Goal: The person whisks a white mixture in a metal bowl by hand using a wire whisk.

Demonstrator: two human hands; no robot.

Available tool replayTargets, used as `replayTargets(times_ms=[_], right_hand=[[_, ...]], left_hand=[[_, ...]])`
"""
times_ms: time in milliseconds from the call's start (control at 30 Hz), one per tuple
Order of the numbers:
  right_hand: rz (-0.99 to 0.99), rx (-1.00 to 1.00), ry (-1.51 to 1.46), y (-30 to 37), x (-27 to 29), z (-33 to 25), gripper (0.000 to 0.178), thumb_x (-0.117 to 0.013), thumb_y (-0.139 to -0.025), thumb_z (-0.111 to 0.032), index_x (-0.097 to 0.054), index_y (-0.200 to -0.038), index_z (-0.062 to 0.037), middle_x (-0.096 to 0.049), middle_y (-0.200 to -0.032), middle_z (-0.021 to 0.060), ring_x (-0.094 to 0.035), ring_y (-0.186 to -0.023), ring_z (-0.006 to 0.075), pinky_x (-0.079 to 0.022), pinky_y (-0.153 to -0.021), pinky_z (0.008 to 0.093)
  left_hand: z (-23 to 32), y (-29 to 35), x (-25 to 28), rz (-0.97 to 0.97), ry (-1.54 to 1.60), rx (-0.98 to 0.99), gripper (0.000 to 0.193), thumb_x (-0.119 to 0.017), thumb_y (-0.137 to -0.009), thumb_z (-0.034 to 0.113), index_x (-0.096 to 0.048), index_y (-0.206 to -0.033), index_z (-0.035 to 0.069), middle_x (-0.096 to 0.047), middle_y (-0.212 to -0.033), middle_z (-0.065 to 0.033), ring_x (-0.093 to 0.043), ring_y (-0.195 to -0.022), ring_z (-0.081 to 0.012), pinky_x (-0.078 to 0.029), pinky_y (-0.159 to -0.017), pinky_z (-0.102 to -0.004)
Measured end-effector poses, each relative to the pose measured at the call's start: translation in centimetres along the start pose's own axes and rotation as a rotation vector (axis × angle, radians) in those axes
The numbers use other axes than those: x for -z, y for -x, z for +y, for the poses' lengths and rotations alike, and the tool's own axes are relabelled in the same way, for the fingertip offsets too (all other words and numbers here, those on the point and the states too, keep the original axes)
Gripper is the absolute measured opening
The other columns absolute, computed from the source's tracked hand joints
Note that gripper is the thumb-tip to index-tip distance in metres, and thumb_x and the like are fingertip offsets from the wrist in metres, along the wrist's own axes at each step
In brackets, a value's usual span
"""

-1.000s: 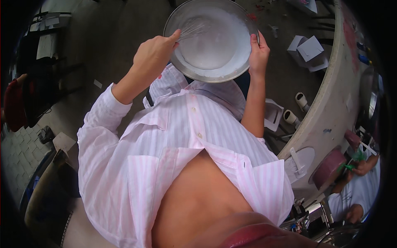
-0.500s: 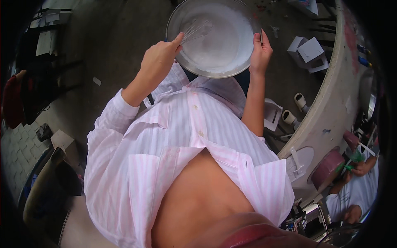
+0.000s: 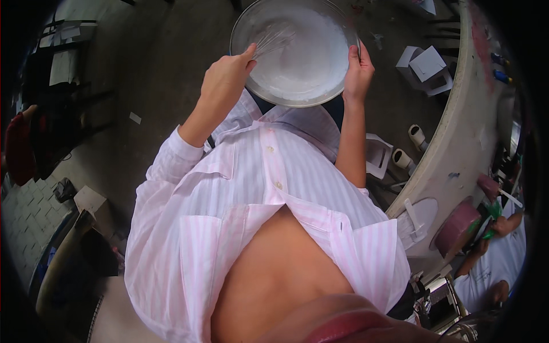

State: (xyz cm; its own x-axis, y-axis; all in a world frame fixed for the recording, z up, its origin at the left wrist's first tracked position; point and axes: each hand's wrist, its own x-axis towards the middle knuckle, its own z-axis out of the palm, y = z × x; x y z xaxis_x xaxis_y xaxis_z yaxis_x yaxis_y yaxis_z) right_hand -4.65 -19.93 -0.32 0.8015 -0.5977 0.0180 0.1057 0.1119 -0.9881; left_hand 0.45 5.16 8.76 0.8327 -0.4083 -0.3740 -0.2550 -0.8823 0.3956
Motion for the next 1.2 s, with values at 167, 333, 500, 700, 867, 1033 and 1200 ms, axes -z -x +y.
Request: replayTargets(times_ms=[167,333,500,700,867,1033,1200], right_hand=[[0.041,0.006,0.063,0.3,0.6,0.7,0.035,-0.050,-0.100,-0.014,-0.054,-0.129,0.0051,-0.063,-0.120,0.0099,-0.056,-0.107,0.0132,-0.041,-0.096,0.0253],[0.037,-0.046,-0.045,-0.2,0.2,0.4,0.035,-0.051,-0.100,-0.014,-0.054,-0.129,0.0051,-0.063,-0.120,0.0104,-0.056,-0.107,0.0136,-0.041,-0.097,0.0256],[0.002,-0.039,-0.022,-0.1,-0.1,-0.1,0.035,-0.050,-0.100,-0.013,-0.054,-0.129,0.0050,-0.063,-0.121,0.0109,-0.057,-0.108,0.0136,-0.042,-0.096,0.0253],[0.037,0.007,0.019,0.6,0.2,0.3,0.035,-0.050,-0.100,-0.013,-0.054,-0.130,0.0045,-0.063,-0.119,0.0103,-0.057,-0.107,0.0132,-0.042,-0.095,0.0250],[0.026,-0.024,0.005,0.4,0.1,0.2,0.034,-0.050,-0.100,-0.013,-0.055,-0.129,0.0046,-0.064,-0.118,0.0104,-0.057,-0.106,0.0133,-0.042,-0.095,0.0252],[0.018,-0.041,-0.019,0.4,-0.1,0.2,0.034,-0.049,-0.100,-0.012,-0.055,-0.129,0.0044,-0.064,-0.117,0.0102,-0.058,-0.104,0.0130,-0.043,-0.094,0.0255],[0.055,-0.017,0.055,0.5,0.5,0.2,0.034,-0.050,-0.100,-0.012,-0.055,-0.128,0.0044,-0.064,-0.118,0.0100,-0.058,-0.104,0.0129,-0.042,-0.094,0.0248]], left_hand=[[-0.4,-0.1,0.3,-0.094,0.068,-0.200,0.033,-0.059,-0.092,0.021,-0.063,-0.123,0.008,-0.065,-0.090,-0.0215,-0.064,-0.080,-0.0372,-0.050,-0.071,-0.0384],[0.2,1.0,-2.0,-0.122,0.099,-0.344,0.034,-0.060,-0.091,0.022,-0.063,-0.124,0.009,-0.066,-0.085,-0.0205,-0.062,-0.066,-0.0326,-0.049,-0.064,-0.0390],[0.1,0.3,-1.7,0.014,0.028,-0.081,0.033,-0.062,-0.090,0.021,-0.064,-0.122,0.013,-0.067,-0.085,-0.0196,-0.064,-0.073,-0.0337,-0.049,-0.069,-0.0389],[-0.5,1.0,0.4,0.046,-0.009,0.058,0.036,-0.062,-0.090,0.023,-0.062,-0.125,0.014,-0.068,-0.090,-0.0186,-0.064,-0.078,-0.0363,-0.050,-0.073,-0.0394],[0.2,2.2,-0.1,-0.063,0.027,-0.184,0.034,-0.062,-0.091,0.024,-0.064,-0.123,0.015,-0.067,-0.085,-0.0178,-0.063,-0.073,-0.0354,-0.049,-0.069,-0.0416],[0.2,0.3,-2.3,0.044,-0.014,-0.128,0.034,-0.060,-0.091,0.024,-0.063,-0.125,0.016,-0.069,-0.090,-0.0156,-0.064,-0.075,-0.0339,-0.050,-0.070,-0.0394],[-0.3,0.3,0.5,-0.092,-0.010,0.009,0.035,-0.060,-0.092,0.023,-0.062,-0.127,0.017,-0.069,-0.092,-0.0154,-0.065,-0.078,-0.0328,-0.050,-0.072,-0.0396]])
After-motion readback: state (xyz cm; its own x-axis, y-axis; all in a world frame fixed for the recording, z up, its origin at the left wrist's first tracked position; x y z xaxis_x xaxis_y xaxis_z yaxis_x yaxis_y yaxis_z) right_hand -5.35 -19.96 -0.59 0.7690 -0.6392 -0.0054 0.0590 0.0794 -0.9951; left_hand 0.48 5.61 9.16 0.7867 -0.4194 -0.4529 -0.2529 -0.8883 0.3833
